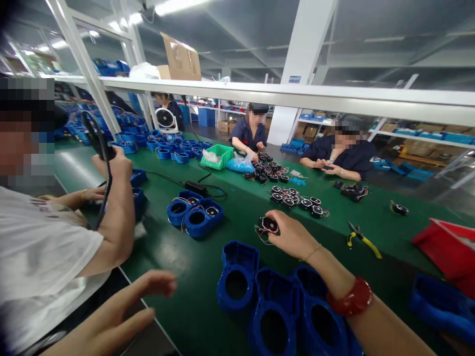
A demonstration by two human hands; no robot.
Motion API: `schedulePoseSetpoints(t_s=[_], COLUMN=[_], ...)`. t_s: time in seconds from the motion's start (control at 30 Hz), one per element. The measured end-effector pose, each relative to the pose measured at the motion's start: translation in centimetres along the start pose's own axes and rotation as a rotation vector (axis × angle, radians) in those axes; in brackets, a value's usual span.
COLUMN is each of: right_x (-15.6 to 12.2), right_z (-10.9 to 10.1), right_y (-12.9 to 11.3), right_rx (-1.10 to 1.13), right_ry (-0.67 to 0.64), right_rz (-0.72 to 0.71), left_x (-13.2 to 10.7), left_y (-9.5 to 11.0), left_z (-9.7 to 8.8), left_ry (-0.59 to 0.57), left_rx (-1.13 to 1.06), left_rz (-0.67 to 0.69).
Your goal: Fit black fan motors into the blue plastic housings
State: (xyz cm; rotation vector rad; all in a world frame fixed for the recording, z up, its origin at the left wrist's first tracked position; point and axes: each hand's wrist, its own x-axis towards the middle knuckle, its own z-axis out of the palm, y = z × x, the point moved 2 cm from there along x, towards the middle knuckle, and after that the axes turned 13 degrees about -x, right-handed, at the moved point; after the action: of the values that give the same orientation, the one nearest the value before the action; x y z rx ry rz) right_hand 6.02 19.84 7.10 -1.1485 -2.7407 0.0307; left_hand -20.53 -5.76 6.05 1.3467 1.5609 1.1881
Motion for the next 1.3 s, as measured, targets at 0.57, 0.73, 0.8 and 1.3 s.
schedulePoseSetpoints(t_s=[0.57, 0.73, 0.8, 1.3], right_x=[-7.0, -6.3, -5.9, -4.4], right_z=[-1.4, -0.1, 0.4, 5.1], right_y=[-6.6, -6.5, -6.8, -7.3], right_rx=[-0.172, -0.078, -0.022, 0.19], right_ry=[0.17, 0.206, 0.204, -0.051], right_rz=[0.177, 0.157, 0.146, 0.011], left_x=[12.5, 13.0, 12.4, 7.1], left_y=[2.2, 0.3, -0.5, -4.6], left_z=[12.4, 9.3, 7.5, 6.1], left_ry=[-0.462, -0.568, -0.557, -0.292], left_rx=[-0.315, -0.476, -0.47, 0.115], left_rz=[0.423, 0.186, 0.145, 0.252])
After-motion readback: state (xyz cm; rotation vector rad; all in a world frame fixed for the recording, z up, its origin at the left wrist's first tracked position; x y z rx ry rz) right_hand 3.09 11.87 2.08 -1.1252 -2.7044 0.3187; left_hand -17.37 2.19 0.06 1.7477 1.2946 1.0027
